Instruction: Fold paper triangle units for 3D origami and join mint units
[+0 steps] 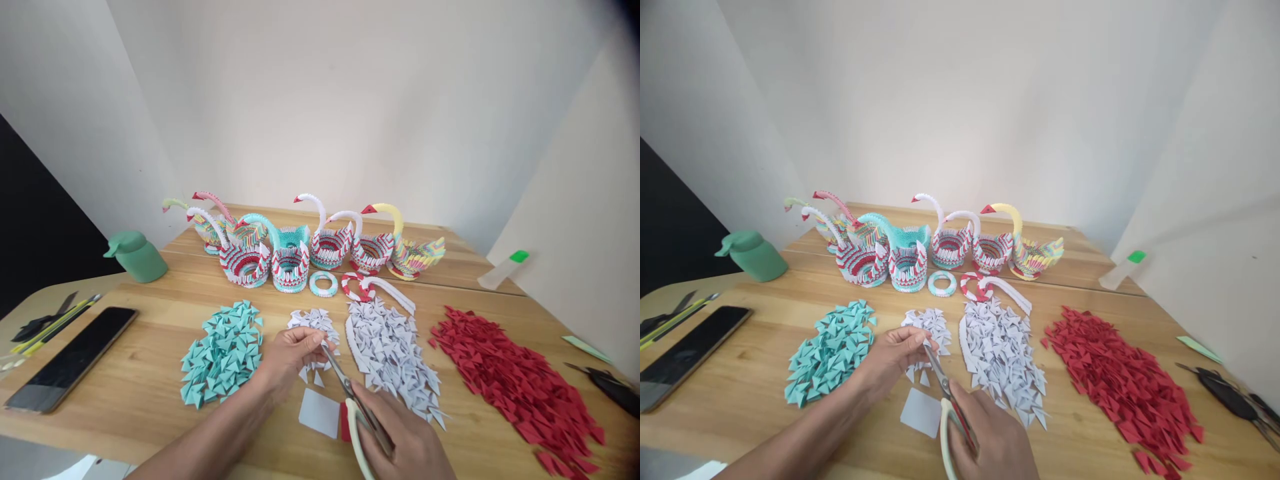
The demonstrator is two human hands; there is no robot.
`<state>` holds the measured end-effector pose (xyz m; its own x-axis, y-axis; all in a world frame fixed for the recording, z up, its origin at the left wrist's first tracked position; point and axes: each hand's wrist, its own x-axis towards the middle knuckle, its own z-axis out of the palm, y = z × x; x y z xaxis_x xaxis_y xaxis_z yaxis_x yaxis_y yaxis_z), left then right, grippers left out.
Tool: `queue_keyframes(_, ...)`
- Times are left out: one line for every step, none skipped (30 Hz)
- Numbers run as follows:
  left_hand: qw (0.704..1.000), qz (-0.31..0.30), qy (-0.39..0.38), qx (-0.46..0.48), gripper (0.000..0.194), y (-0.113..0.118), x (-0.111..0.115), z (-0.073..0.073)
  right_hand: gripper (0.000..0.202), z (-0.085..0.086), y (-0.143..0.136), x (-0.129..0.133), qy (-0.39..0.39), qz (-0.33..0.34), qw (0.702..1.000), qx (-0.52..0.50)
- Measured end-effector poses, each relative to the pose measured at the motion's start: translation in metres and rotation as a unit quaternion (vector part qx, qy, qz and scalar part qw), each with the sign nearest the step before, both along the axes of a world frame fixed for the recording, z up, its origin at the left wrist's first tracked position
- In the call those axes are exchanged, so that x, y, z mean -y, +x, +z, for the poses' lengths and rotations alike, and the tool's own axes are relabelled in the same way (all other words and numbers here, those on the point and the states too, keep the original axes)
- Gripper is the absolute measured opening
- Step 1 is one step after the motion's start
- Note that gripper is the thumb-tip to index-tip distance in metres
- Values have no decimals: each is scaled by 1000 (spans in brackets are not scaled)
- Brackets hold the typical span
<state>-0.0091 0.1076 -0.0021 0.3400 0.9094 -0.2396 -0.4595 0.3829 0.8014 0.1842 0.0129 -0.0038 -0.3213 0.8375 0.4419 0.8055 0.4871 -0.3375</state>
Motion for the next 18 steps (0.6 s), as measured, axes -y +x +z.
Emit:
queue_keyframes(1000, 5, 0, -3, 37, 0, 0, 1, 33, 0, -1, -1, 6, 0, 1000, 12)
queue_keyframes(1000, 9, 0, -5, 36, 0, 0, 2, 34, 0, -2, -2, 12, 2, 1000, 21)
queue_keyframes(1000, 13, 0, -6, 36, 0, 0, 3, 34, 1, -3, -2, 18, 3, 999, 28)
queue_keyframes(1000, 15, -1, -5, 36, -1, 0, 4, 34, 2, -4, -3, 25, 6, 999, 32)
queue_keyframes(1000, 17, -2, -1, 36, -1, 0, 5, 34, 4, -5, -4, 33, 9, 999, 33)
queue_keyframes(1000, 20, -6, 5, 36, -1, 0, 6, 35, 6, -5, -4, 36, 13, 999, 33)
queue_keyframes(1000, 23, -11, 13, 35, -1, 0, 6, 35, 9, -5, -4, 33, 18, 999, 31)
queue_keyframes(999, 26, -17, 22, 35, -2, 0, 7, 35, 10, -3, -3, 25, 26, 999, 30)
queue_keyframes(999, 28, -22, 30, 34, -2, 0, 7, 35, 12, 1, -2, 19, 33, 999, 29)
queue_keyframes(998, 30, -28, 37, 34, -3, -1, 6, 35, 12, 7, 0, 12, 35, 999, 31)
queue_keyframes(998, 28, -33, 42, 33, -3, -1, 6, 35, 12, 16, 2, 11, 33, 999, 34)
queue_keyframes(998, 25, -37, 47, 33, -4, -1, 6, 35, 10, 27, 5, 18, 15, 999, 39)
queue_keyframes(998, 22, -39, 50, 33, -4, -2, 6, 37, 8, 41, 8, 19, -15, 998, 50)
queue_keyframes(998, 20, -40, 53, 33, -4, -2, 6, 38, 4, 57, 11, 22, -51, 997, 57)
queue_keyframes(998, 19, -41, 54, 33, -4, -2, 6, 40, 0, 74, 14, 18, -95, 993, 60)
queue_keyframes(997, 19, -42, 55, 33, -4, -2, 6, 39, -4, 92, 17, 21, -134, 989, 59)
queue_keyframes(997, 20, -42, 56, 33, -4, -2, 5, 38, -9, 109, 20, 18, -189, 981, 44)
queue_keyframes(997, 20, -43, 56, 32, -4, -2, 5, 38, -13, 125, 23, 15, -231, 973, 21)
